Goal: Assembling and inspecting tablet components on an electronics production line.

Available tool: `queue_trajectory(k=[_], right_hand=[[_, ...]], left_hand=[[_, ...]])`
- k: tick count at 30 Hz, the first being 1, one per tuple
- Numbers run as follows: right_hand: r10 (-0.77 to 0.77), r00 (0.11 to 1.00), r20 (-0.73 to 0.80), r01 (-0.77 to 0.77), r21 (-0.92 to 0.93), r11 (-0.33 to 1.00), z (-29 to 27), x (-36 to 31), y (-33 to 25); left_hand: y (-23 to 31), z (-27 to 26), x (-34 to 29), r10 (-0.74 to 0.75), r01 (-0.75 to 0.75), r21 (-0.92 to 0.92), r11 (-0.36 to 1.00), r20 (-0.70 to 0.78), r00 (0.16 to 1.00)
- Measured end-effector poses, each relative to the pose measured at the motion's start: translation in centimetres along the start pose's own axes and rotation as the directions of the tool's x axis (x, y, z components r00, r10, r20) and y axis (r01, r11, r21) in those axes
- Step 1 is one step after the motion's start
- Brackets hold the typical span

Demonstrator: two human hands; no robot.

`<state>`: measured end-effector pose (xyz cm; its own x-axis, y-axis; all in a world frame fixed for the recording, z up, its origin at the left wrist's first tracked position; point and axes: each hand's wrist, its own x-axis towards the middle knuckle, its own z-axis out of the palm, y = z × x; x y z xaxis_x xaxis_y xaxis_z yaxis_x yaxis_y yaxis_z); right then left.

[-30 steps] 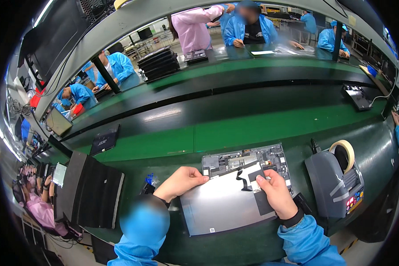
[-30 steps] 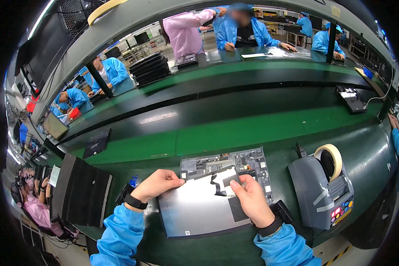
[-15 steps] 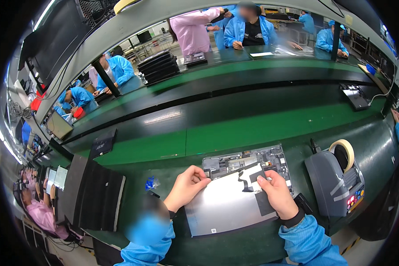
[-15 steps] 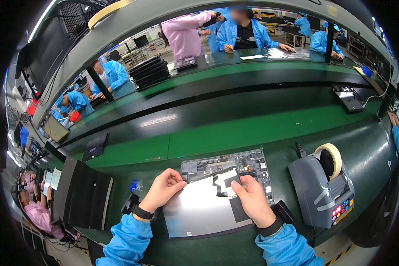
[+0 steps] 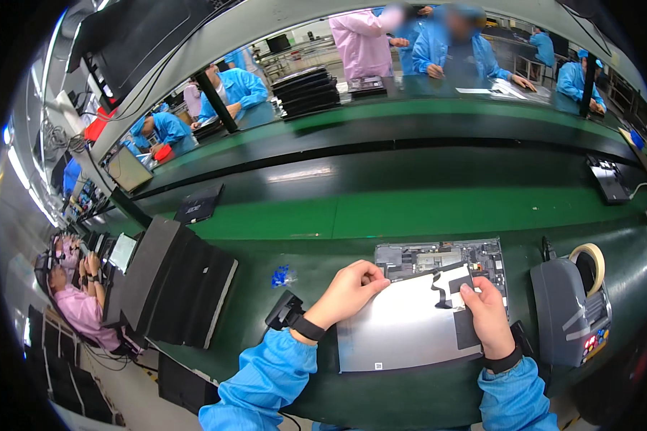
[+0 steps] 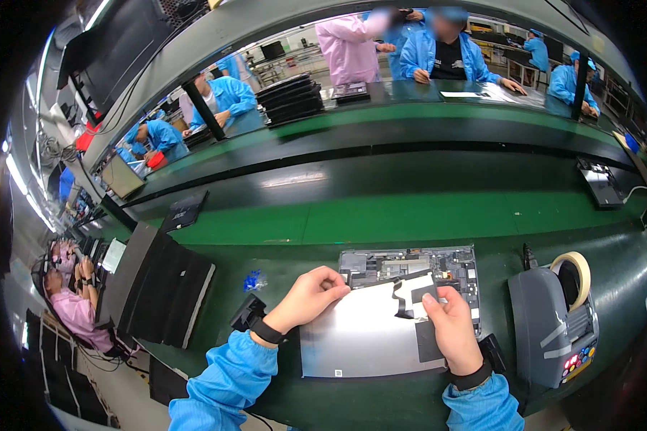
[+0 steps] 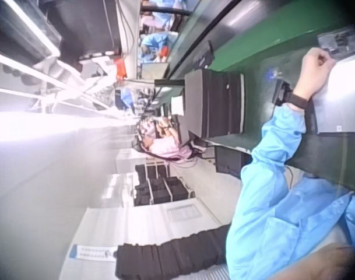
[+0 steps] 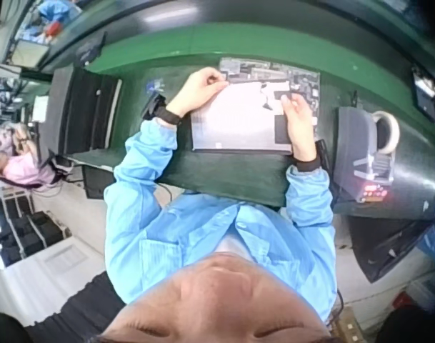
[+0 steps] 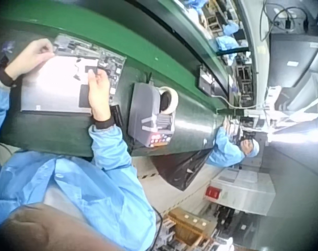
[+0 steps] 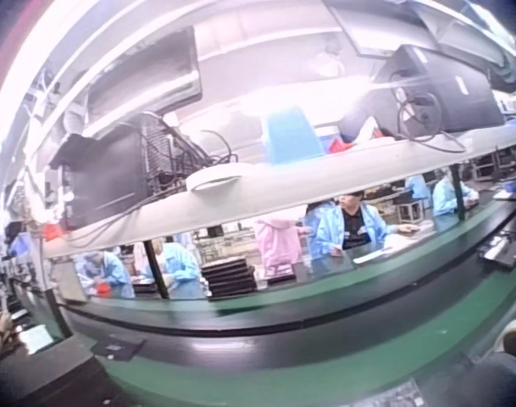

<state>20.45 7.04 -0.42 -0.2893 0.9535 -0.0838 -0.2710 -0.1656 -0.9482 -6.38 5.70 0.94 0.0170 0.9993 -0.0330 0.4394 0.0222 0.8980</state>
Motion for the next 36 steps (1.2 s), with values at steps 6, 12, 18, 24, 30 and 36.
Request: queue_trajectory(k=[6, 12, 18, 24, 30, 36], right_hand=[[-0.007, 0.999, -0.031, 0.006, -0.049, 0.999, 0.2, -0.1, 0.1], [0.010, 1.000, -0.004, -0.010, -0.033, 0.999, 0.3, 0.0, 0.0], [0.001, 1.000, -0.016, -0.001, -0.028, 1.000, 0.3, -0.1, -0.1], [-0.008, 1.000, -0.005, 0.008, -0.035, 0.999, 0.5, -0.1, 0.3], [-0.011, 1.000, -0.001, 0.011, -0.036, 0.999, 0.3, -0.1, -0.2], [0.174, 0.984, -0.030, -0.174, 0.011, 0.985, -0.7, 0.0, 0.0]], left_hand=[[0.6, -2.5, -0.7, 0.323, -0.291, 0.162, 0.943, -0.227, 0.919], [-2.2, -15.2, -3.9, -0.176, 0.261, 0.386, 0.885, -0.243, 0.954], [-3.7, -15.5, -2.1, -0.159, 0.193, 0.515, 0.835, -0.110, 0.981], [-7.3, -15.1, -2.0, 0.252, 0.051, 0.792, 0.608, -0.253, 0.934], [-3.1, -18.0, -3.4, 0.083, 0.249, 0.482, 0.840, -0.568, 0.819], [1.0, -12.7, -5.5, -0.116, 0.104, 0.059, 0.993, 0.240, 0.964]])
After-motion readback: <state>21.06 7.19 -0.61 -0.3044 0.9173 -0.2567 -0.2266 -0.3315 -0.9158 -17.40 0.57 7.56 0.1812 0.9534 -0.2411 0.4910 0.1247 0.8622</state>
